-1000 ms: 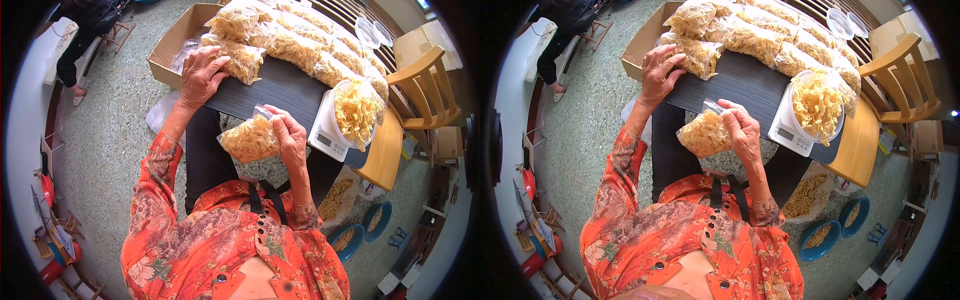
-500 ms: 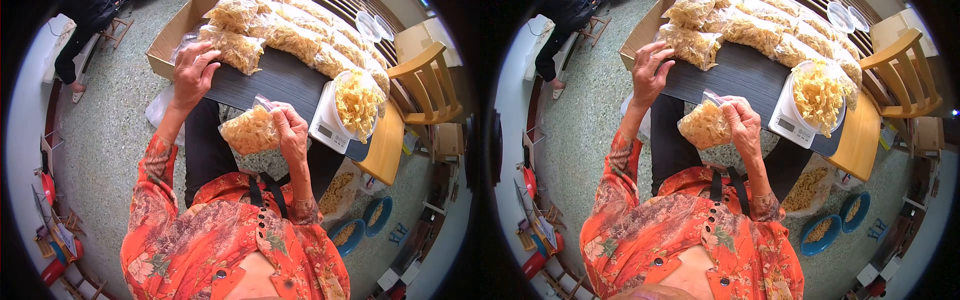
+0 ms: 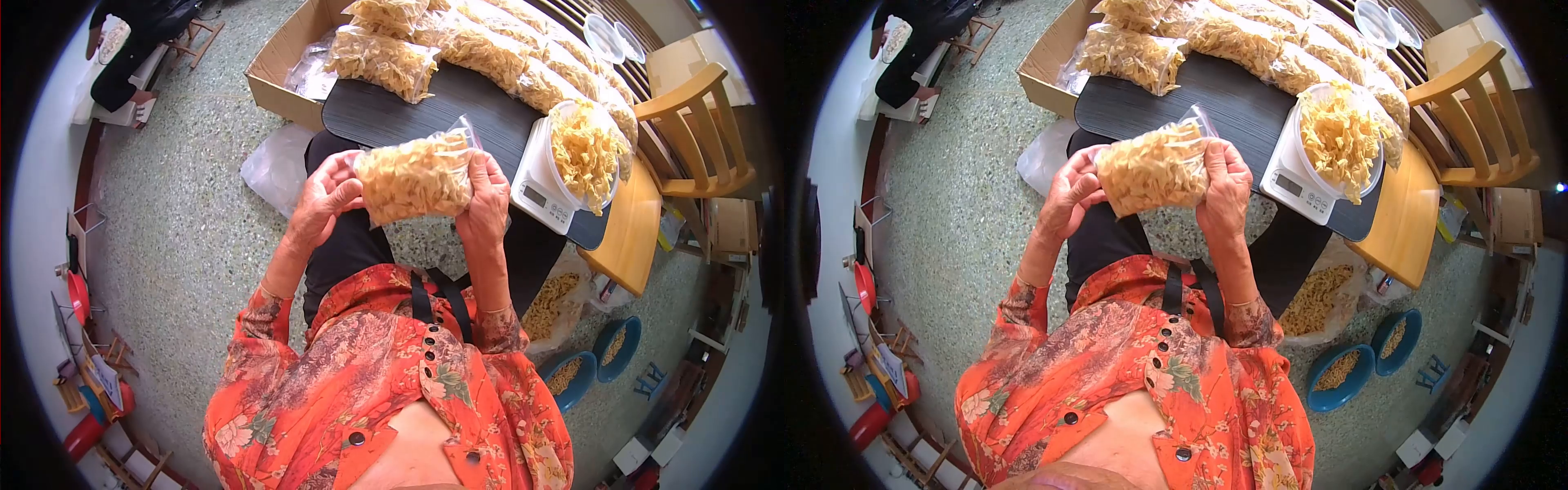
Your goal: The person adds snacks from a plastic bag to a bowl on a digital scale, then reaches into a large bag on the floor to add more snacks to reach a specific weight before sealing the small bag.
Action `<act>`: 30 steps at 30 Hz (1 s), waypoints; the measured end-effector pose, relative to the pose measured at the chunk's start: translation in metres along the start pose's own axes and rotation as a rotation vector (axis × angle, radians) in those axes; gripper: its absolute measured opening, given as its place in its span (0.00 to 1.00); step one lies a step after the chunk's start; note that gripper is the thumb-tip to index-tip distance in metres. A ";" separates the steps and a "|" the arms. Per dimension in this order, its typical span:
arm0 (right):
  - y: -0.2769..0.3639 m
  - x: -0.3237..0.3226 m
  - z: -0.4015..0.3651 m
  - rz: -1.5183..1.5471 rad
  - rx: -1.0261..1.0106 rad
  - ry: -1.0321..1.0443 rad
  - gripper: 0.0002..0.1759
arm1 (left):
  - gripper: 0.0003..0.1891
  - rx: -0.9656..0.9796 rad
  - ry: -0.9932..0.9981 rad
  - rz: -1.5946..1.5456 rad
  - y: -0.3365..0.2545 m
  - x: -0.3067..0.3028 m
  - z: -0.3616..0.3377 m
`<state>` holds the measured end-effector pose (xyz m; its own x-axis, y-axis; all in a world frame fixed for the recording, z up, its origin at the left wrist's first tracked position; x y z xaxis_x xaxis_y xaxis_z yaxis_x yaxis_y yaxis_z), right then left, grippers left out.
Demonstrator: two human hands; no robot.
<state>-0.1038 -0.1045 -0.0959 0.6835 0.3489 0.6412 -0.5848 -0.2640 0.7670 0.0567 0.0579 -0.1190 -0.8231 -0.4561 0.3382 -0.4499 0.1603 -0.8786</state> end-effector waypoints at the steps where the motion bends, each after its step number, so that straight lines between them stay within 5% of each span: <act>1: -0.002 -0.001 0.000 0.019 -0.011 -0.020 0.12 | 0.43 -0.041 0.057 -0.143 0.003 0.006 0.000; 4: -0.009 -0.002 -0.001 0.001 -0.056 -0.064 0.12 | 0.37 -0.071 0.129 -0.312 0.004 0.018 0.006; 6: -0.015 -0.001 -0.001 -0.018 -0.055 -0.079 0.12 | 0.31 0.041 0.000 -0.122 -0.002 0.008 0.013; 10: -0.021 0.008 0.013 -0.357 -0.090 0.039 0.12 | 0.27 0.164 -0.138 -0.135 -0.031 -0.023 0.026; 12: -0.016 0.023 0.023 -0.759 -0.243 0.145 0.12 | 0.28 0.195 -0.209 -0.046 -0.042 -0.043 0.038; 17: -0.022 0.043 0.042 -0.963 -0.371 0.222 0.10 | 0.26 0.333 -0.343 0.149 -0.075 -0.058 0.055; 20: -0.036 0.042 0.047 -0.918 -0.238 0.235 0.09 | 0.25 0.425 -0.494 0.252 -0.075 -0.079 0.070; 25: -0.042 0.037 0.048 -0.878 -0.139 0.196 0.09 | 0.24 0.422 -0.478 0.088 -0.062 -0.085 0.071; 30: -0.045 0.032 0.048 -0.800 -0.040 0.218 0.14 | 0.26 0.280 -0.468 0.078 -0.050 -0.083 0.063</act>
<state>-0.0348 -0.1244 -0.1091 0.8022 0.5849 -0.1197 0.0240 0.1688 0.9854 0.1693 0.0321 -0.1240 -0.5799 -0.8027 0.1390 -0.2323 -0.0006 -0.9726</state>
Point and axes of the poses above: each hand's wrist, its own z-axis towards the middle knuckle, its own x-axis out of the palm, y = z × x, the point moved 8 cm from there along z, towards the middle knuckle, and after that the axes turned 12 degrees about -x, right-handed, at the moved point
